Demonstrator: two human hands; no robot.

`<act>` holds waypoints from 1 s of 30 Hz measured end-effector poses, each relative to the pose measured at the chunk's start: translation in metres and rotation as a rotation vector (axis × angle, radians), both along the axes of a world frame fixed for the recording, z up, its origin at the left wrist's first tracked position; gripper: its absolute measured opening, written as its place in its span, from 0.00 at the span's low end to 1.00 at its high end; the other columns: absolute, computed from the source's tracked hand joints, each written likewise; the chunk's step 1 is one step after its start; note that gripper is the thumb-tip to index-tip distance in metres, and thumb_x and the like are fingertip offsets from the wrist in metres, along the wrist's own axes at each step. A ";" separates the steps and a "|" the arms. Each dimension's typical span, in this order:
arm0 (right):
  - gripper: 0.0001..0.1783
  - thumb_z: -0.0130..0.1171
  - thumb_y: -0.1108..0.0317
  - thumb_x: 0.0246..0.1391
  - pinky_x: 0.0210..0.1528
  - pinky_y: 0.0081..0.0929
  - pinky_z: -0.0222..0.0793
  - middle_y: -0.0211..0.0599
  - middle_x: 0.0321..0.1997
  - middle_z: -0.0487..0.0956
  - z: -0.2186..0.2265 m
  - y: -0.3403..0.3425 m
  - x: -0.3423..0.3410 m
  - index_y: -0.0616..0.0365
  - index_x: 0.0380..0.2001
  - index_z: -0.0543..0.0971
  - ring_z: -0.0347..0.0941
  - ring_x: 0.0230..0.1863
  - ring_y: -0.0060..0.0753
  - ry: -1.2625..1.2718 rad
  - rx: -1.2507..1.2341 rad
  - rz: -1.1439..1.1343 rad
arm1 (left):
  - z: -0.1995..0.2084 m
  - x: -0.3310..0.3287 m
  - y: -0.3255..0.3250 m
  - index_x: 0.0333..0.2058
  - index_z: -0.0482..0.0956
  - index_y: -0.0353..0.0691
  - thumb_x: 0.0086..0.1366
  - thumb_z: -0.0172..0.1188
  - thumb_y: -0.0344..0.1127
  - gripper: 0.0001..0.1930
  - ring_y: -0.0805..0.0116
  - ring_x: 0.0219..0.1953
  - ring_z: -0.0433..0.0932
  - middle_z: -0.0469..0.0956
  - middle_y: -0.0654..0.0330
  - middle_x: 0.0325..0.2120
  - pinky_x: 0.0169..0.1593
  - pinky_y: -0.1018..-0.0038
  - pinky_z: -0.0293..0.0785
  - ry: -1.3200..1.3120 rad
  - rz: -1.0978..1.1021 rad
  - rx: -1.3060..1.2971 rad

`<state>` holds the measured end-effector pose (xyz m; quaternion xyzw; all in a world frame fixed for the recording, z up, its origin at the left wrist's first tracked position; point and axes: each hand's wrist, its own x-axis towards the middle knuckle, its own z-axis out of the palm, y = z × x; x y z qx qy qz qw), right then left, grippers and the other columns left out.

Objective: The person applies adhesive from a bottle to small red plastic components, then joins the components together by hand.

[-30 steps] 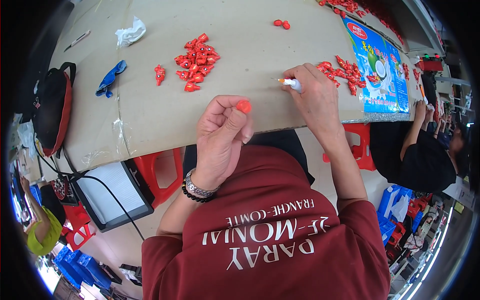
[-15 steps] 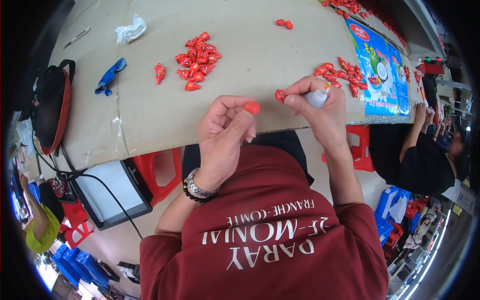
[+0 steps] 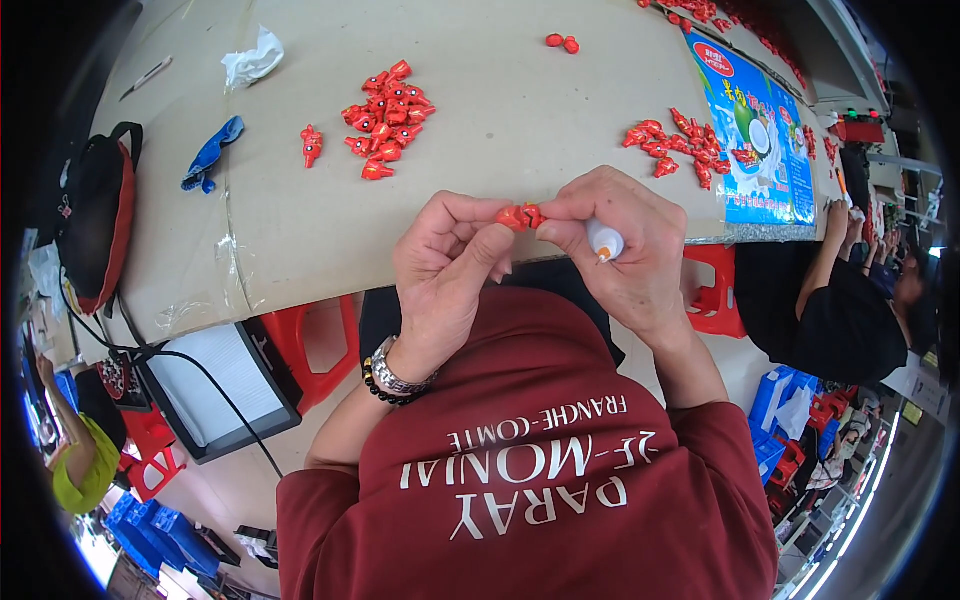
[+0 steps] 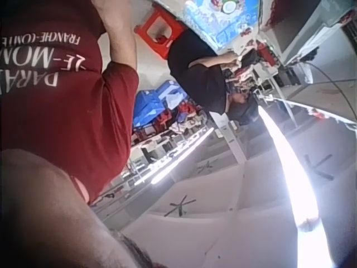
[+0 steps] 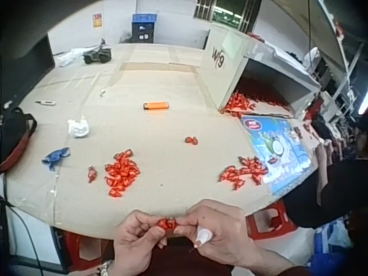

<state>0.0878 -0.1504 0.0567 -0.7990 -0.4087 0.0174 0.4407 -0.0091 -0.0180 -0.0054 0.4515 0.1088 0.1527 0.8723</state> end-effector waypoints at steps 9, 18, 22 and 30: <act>0.08 0.68 0.76 0.40 0.26 0.23 0.66 0.35 0.23 0.76 -0.004 0.000 0.000 0.62 0.24 0.78 0.73 0.25 0.29 0.021 -0.026 0.040 | -0.001 -0.002 0.002 0.37 0.73 0.32 0.63 0.57 0.26 0.05 0.84 0.24 0.70 0.79 0.62 0.28 0.27 0.86 0.67 -0.003 0.014 0.118; 0.07 0.67 0.78 0.40 0.24 0.24 0.65 0.34 0.21 0.75 -0.016 0.004 -0.001 0.62 0.23 0.76 0.71 0.22 0.29 0.192 0.018 0.009 | -0.004 -0.001 0.003 0.33 0.77 0.32 0.62 0.58 0.23 0.02 0.86 0.24 0.70 0.78 0.66 0.24 0.27 0.87 0.67 0.004 0.108 0.373; 0.07 0.66 0.79 0.42 0.25 0.22 0.64 0.33 0.21 0.75 -0.024 0.003 0.002 0.63 0.23 0.76 0.70 0.23 0.26 0.188 0.027 0.030 | -0.010 0.004 0.005 0.31 0.77 0.31 0.60 0.58 0.21 0.01 0.85 0.25 0.71 0.78 0.65 0.23 0.29 0.85 0.69 0.010 0.114 0.463; 0.08 0.66 0.79 0.41 0.25 0.23 0.65 0.33 0.21 0.75 -0.040 0.004 0.008 0.63 0.23 0.76 0.71 0.23 0.26 0.157 0.072 0.062 | -0.016 0.009 0.006 0.31 0.76 0.31 0.60 0.58 0.21 0.01 0.82 0.25 0.74 0.78 0.62 0.23 0.30 0.83 0.70 0.022 0.103 0.527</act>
